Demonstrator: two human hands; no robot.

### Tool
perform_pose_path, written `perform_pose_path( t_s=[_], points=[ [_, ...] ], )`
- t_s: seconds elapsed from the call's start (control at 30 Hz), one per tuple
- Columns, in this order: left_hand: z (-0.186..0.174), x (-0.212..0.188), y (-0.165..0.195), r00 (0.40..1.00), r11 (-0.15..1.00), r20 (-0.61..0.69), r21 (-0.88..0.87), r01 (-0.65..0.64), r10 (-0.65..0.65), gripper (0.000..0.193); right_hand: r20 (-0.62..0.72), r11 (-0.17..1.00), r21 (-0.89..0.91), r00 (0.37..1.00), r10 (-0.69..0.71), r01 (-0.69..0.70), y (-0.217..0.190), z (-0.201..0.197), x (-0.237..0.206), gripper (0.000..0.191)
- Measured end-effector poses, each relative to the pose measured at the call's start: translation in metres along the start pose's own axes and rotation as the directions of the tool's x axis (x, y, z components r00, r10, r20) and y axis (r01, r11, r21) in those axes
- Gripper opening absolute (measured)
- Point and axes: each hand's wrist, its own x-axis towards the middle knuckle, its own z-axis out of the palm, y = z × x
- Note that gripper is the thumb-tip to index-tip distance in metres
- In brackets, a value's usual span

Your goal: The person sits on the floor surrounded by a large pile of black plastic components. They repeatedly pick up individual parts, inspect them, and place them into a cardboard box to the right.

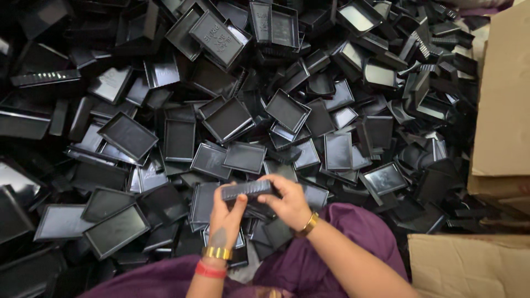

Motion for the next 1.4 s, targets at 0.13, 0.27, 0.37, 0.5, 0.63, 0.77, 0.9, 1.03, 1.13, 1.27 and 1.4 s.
perform_pose_path(
  t_s=[0.13,0.27,0.37,0.5,0.63,0.77,0.9,1.03,1.13,1.27,1.4],
  points=[
    [-0.007,0.001,0.019,0.992,0.969,-0.072,0.232,-0.087,0.107,0.053,0.053,0.994,0.033,0.994,0.100,-0.102,0.009,-0.006,0.007,0.032],
    [-0.026,-0.006,0.032,0.937,0.972,-0.265,0.118,-0.205,0.230,0.041,-0.005,0.991,-0.095,0.996,0.091,-0.091,0.008,-0.017,-0.008,0.030],
    [-0.055,-0.021,0.043,0.937,0.929,-0.302,-0.263,-0.260,0.177,0.041,0.057,0.686,-0.727,0.994,0.097,-0.025,-0.002,-0.031,-0.032,0.030],
    [-0.067,-0.051,0.043,0.987,0.995,-0.142,0.072,-0.063,0.073,0.054,0.256,0.337,-0.921,0.955,0.148,0.194,0.000,-0.029,-0.062,0.065],
    [-0.034,-0.059,0.013,0.989,0.726,0.111,0.688,-0.003,-0.101,0.054,0.314,0.121,-0.949,0.905,0.288,0.291,0.023,0.003,-0.062,0.087],
    [-0.011,-0.046,-0.027,0.962,0.678,0.164,0.734,0.028,-0.218,0.055,0.248,0.107,-0.969,0.861,0.445,0.224,0.033,0.013,-0.043,0.100],
    [-0.020,-0.027,-0.041,0.967,0.764,0.116,0.636,0.104,-0.228,0.056,0.362,0.433,-0.891,0.792,0.491,0.138,0.030,-0.009,-0.032,0.116],
    [-0.026,-0.020,-0.037,0.951,0.823,0.139,0.545,0.159,-0.276,0.054,0.508,0.706,-0.699,0.772,0.382,0.111,0.033,-0.011,-0.038,0.118],
    [-0.026,-0.015,-0.032,0.969,0.826,0.085,0.543,0.151,-0.233,0.053,0.273,0.334,-0.937,0.813,0.515,0.103,0.039,0.011,-0.046,0.097],
    [-0.039,-0.010,-0.022,0.976,0.818,-0.001,0.544,0.185,-0.219,0.051,0.557,0.233,-0.826,0.806,0.202,0.513,0.035,0.033,-0.053,0.076],
    [-0.049,-0.019,-0.012,0.979,0.871,0.007,0.458,0.179,-0.205,0.049,0.575,0.189,-0.818,0.788,0.221,0.543,0.026,0.038,-0.057,0.077]
  ],
)
